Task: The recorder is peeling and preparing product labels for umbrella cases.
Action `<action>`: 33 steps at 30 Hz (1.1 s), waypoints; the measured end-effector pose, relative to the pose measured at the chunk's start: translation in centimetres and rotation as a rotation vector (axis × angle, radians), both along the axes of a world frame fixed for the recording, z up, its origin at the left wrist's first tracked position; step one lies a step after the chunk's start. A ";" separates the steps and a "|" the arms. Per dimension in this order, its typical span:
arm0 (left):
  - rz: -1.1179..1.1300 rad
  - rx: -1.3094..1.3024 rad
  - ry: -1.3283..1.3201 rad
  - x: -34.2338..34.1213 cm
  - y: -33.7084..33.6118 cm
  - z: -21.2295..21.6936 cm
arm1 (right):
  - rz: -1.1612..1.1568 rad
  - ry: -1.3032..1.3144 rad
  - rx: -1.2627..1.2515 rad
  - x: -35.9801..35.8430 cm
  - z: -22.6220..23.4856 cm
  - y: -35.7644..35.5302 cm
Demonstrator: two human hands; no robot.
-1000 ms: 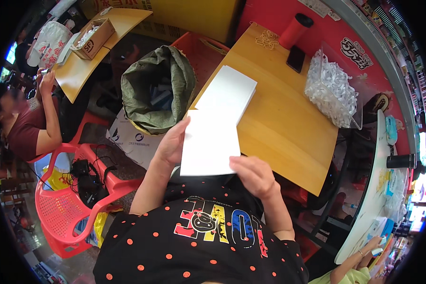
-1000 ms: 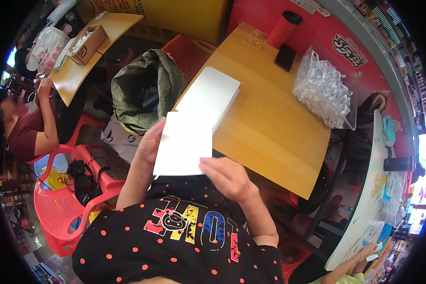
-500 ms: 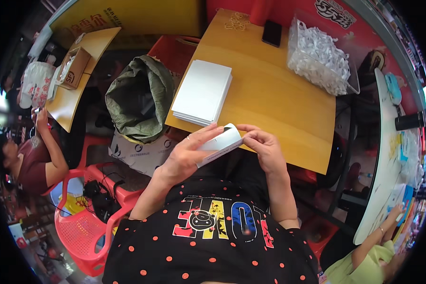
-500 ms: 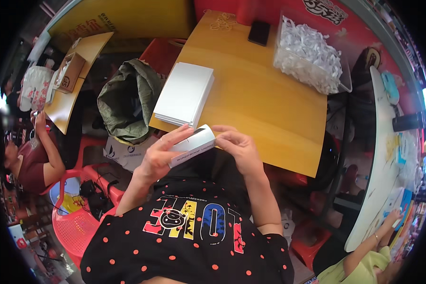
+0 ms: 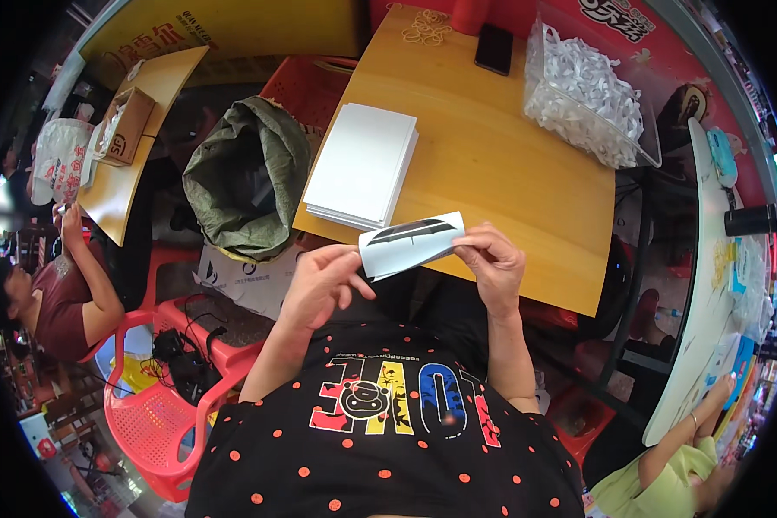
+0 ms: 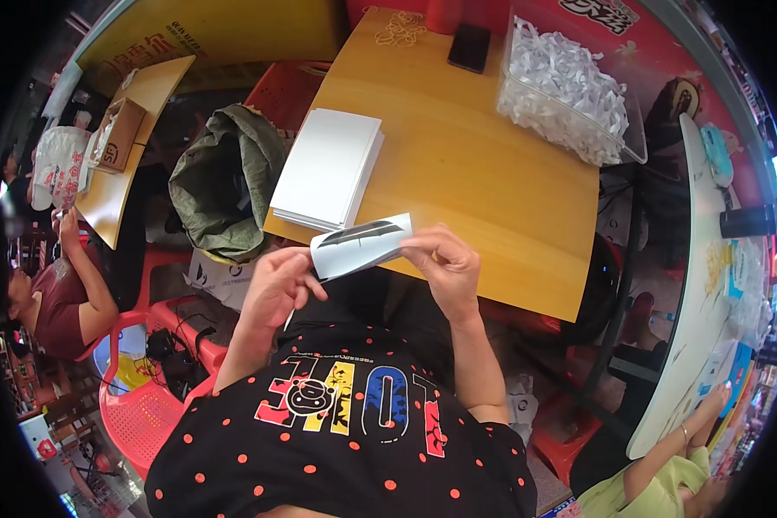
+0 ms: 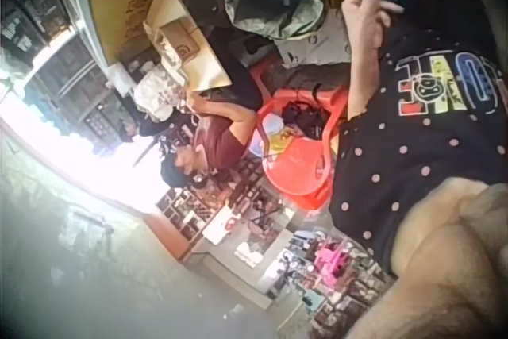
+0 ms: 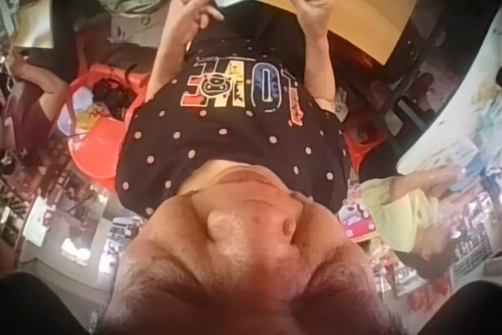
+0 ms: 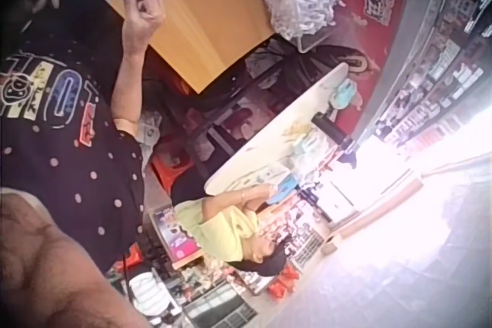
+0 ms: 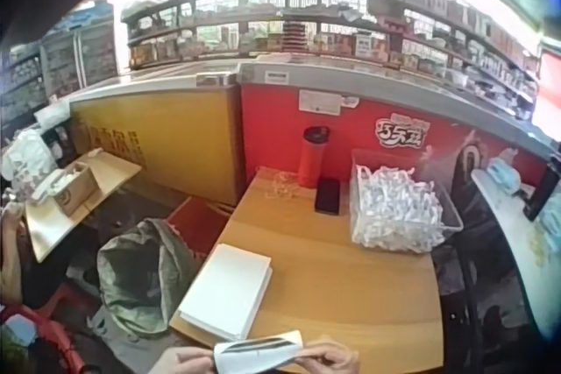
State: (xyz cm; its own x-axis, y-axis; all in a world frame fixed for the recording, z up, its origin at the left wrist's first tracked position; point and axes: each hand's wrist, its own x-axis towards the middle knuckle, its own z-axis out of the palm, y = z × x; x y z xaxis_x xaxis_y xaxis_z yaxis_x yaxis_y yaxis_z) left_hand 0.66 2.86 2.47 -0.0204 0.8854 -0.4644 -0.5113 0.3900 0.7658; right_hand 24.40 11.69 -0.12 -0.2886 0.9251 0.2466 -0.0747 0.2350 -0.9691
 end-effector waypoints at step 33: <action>0.038 0.126 -0.021 3.2 1.0 -2.8 | 0.014 0.390 -0.579 -1.3 -1.3 0.6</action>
State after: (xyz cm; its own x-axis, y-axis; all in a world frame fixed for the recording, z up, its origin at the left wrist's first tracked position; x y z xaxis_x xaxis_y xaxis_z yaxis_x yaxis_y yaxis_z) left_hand 3.82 3.88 -0.37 -0.0463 0.9356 -0.3500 -0.5398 0.2714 0.7968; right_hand 23.09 12.32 -1.38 -0.2919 0.9359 -0.1971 -0.4416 -0.3147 -0.8402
